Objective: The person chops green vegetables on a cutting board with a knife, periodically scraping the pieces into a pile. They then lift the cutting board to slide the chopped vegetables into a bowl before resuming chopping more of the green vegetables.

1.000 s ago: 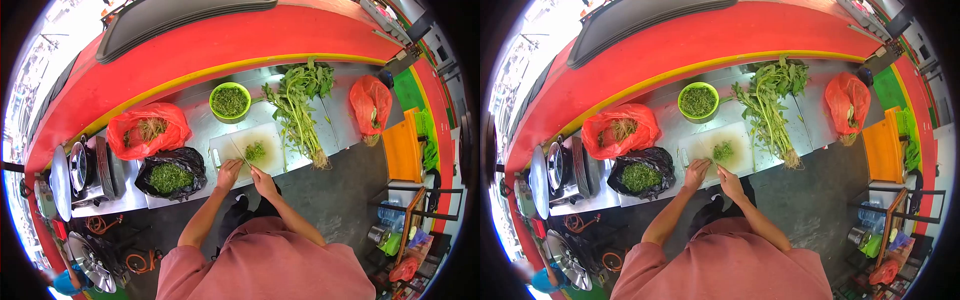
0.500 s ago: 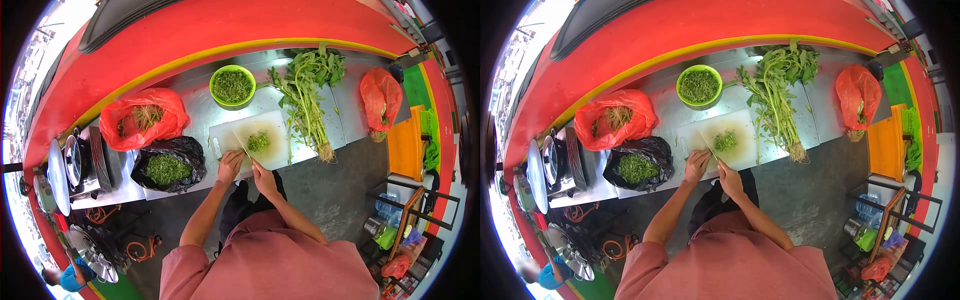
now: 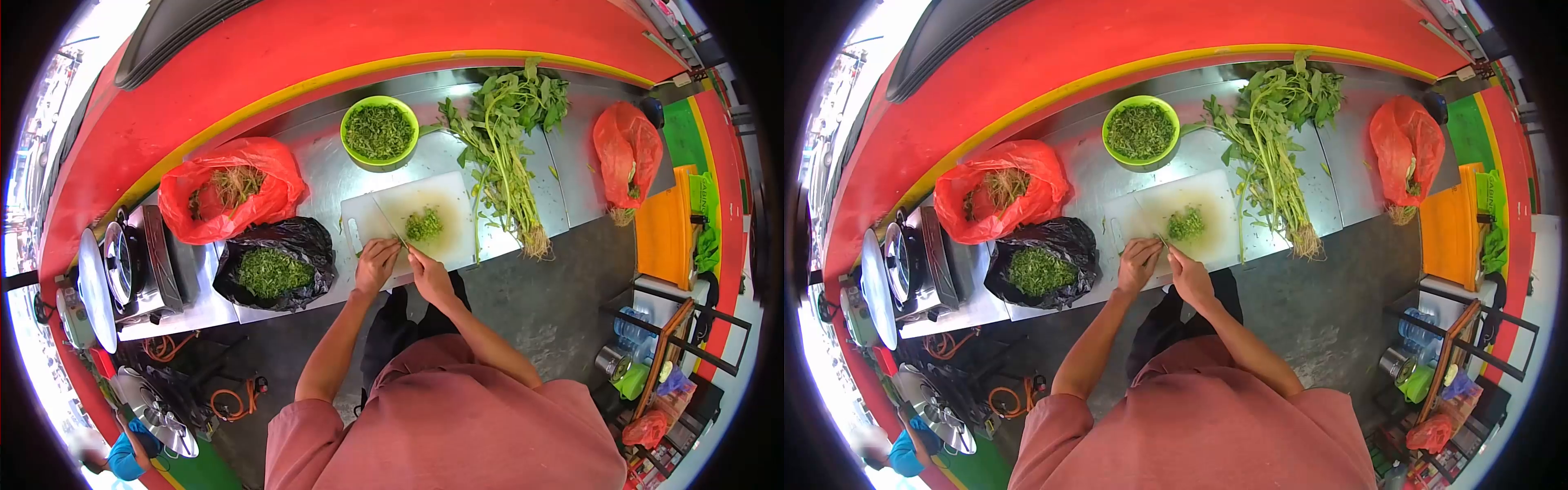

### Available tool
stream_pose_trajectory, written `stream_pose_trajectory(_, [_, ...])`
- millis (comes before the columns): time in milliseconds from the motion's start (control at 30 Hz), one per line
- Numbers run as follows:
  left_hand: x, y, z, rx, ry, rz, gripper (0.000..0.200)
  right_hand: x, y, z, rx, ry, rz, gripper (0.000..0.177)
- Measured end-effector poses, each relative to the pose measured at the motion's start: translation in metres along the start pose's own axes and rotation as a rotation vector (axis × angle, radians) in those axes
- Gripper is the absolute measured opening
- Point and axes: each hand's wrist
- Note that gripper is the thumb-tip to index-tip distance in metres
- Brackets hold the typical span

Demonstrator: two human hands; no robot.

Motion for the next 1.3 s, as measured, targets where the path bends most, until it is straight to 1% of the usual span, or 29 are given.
stream_pose_trajectory(33, [0.000,0.001,0.000,-0.006,-0.002,0.004,0.021,-0.004,-0.004,0.002,-0.053,0.038,-0.097,0.034])
stream_pose_trajectory(167, [-0.001,0.000,-0.001,-0.009,-0.015,0.013,0.020,-0.007,-0.005,0.007,-0.051,-0.060,-0.066,0.034])
stream_pose_trajectory(233, [0.001,0.001,-0.001,0.010,0.014,0.024,0.021,-0.003,0.004,0.011,-0.035,-0.187,-0.084,0.034])
stream_pose_trajectory(367, [-0.003,0.002,-0.001,-0.009,0.002,0.012,0.022,0.006,0.016,0.010,-0.020,-0.175,-0.051,0.034])
stream_pose_trajectory(433, [-0.002,0.002,-0.001,-0.008,-0.011,0.004,0.023,0.008,0.017,0.008,-0.008,-0.114,-0.037,0.034])
stream_pose_trajectory(667, [-0.002,0.001,0.000,-0.043,-0.002,0.014,0.020,-0.001,-0.003,0.005,0.010,-0.128,-0.009,0.035])
stream_pose_trajectory(733, [0.000,0.000,0.002,-0.041,-0.030,0.007,0.021,-0.004,-0.002,0.010,-0.041,-0.109,-0.042,0.035])
stream_pose_trajectory(767, [0.000,-0.001,0.002,-0.039,-0.034,0.011,0.021,-0.006,-0.001,0.011,-0.047,-0.111,-0.040,0.035])
stream_pose_trajectory(833, [0.002,-0.002,0.002,-0.022,-0.004,0.001,0.023,-0.006,0.004,0.012,-0.038,-0.199,-0.109,0.036])
stream_pose_trajectory(933, [0.002,-0.003,0.002,-0.030,-0.002,0.013,0.025,-0.003,0.013,0.016,-0.066,-0.208,-0.149,0.036])
stream_pose_trajectory(967, [0.002,-0.004,0.002,-0.035,0.000,0.020,0.025,-0.002,0.015,0.016,-0.033,-0.188,-0.128,0.037])
stream_pose_trajectory(1067, [-0.001,-0.002,0.001,-0.036,0.006,0.009,0.023,-0.005,0.018,0.015,-0.040,-0.158,-0.121,0.037])
stream_pose_trajectory(1100, [-0.001,-0.001,0.001,-0.042,0.005,0.024,0.022,-0.006,0.016,0.013,-0.029,-0.119,-0.090,0.037])
stream_pose_trajectory(1233, [-0.004,-0.002,0.000,-0.058,0.001,0.032,0.018,-0.009,-0.001,-0.001,0.007,-0.178,-0.069,0.036])
stream_pose_trajectory(1300, [-0.002,-0.001,0.001,-0.069,-0.003,0.044,0.017,-0.009,-0.011,-0.002,-0.001,-0.145,-0.059,0.036])
Point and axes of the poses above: each hand's wrist, its own y-axis towards the middle knuckle, its own z-axis out of the palm, x = y × z, and after that the axes turned 2 degrees about -x, right-handed
